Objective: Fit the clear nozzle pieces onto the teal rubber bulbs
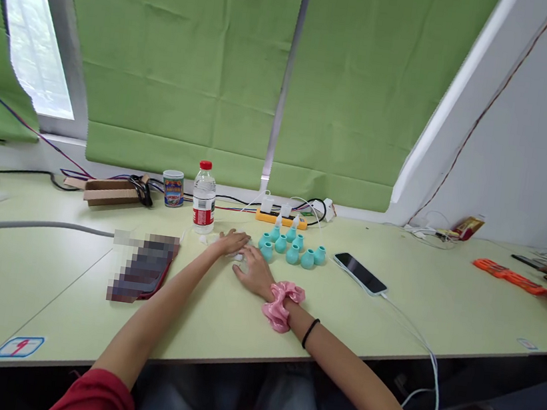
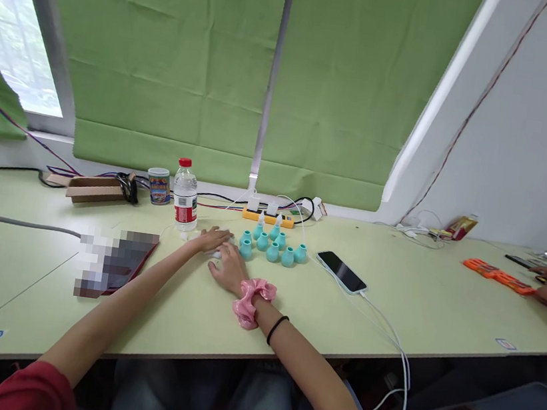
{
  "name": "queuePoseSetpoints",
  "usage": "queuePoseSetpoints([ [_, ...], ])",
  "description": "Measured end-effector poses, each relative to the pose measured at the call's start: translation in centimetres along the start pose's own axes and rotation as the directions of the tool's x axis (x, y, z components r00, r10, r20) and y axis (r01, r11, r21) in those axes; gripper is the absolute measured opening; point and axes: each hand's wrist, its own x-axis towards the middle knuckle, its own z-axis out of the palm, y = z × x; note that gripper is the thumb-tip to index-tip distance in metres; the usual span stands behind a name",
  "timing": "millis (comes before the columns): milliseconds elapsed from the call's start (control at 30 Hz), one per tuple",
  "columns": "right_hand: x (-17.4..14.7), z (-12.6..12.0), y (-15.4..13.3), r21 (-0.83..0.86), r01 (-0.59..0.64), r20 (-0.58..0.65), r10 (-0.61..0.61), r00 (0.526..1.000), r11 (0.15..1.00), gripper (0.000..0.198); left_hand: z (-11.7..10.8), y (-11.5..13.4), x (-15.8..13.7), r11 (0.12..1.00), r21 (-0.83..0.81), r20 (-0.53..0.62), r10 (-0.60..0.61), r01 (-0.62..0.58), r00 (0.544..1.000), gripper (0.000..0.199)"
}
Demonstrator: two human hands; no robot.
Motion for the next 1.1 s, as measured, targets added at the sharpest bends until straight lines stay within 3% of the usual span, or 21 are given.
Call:
queuePoseSetpoints([
  [500, 0.3, 0.0, -0.2, -0.016, 0.030, 0.084, -0.029, 0.996, 0.999, 0.037, -2.0, -0.7, -6.8, 0.996, -0.081, -0.129, -0.033, 0.023, 0.991, 0.042],
  [667, 0.7, 0.4, -0.2, -0.046, 0.024, 0.055, -0.022, 0.998, 0.999, 0.037, -1.7, -0.2, -6.7, 0.965, -0.088, -0.217, -0.262, 0.248, 0.940, 0.041],
  [767, 1.1, 0.6, -0.2, -0.057, 0.018, 0.047, -0.015, 0.999, 0.998, 0.038, -0.5, 0.3, -6.6, 0.934, -0.087, -0.211, -0.356, 0.345, 0.910, 0.044],
  [933, 1.4, 1.1, -0.1, -0.056, 0.033, 0.069, -0.029, 0.997, 0.998, 0.035, 1.0, 0.2, -6.5, 0.955, -0.105, -0.161, -0.292, 0.278, 0.943, 0.038],
  [1100, 0.9, 0.8, 0.6, -0.026, 0.097, 0.113, -0.093, 0.989, 0.995, 0.035, 0.9, 0.1, -7.0, 0.972, -0.174, -0.163, -0.185, 0.156, 0.969, 0.038],
])
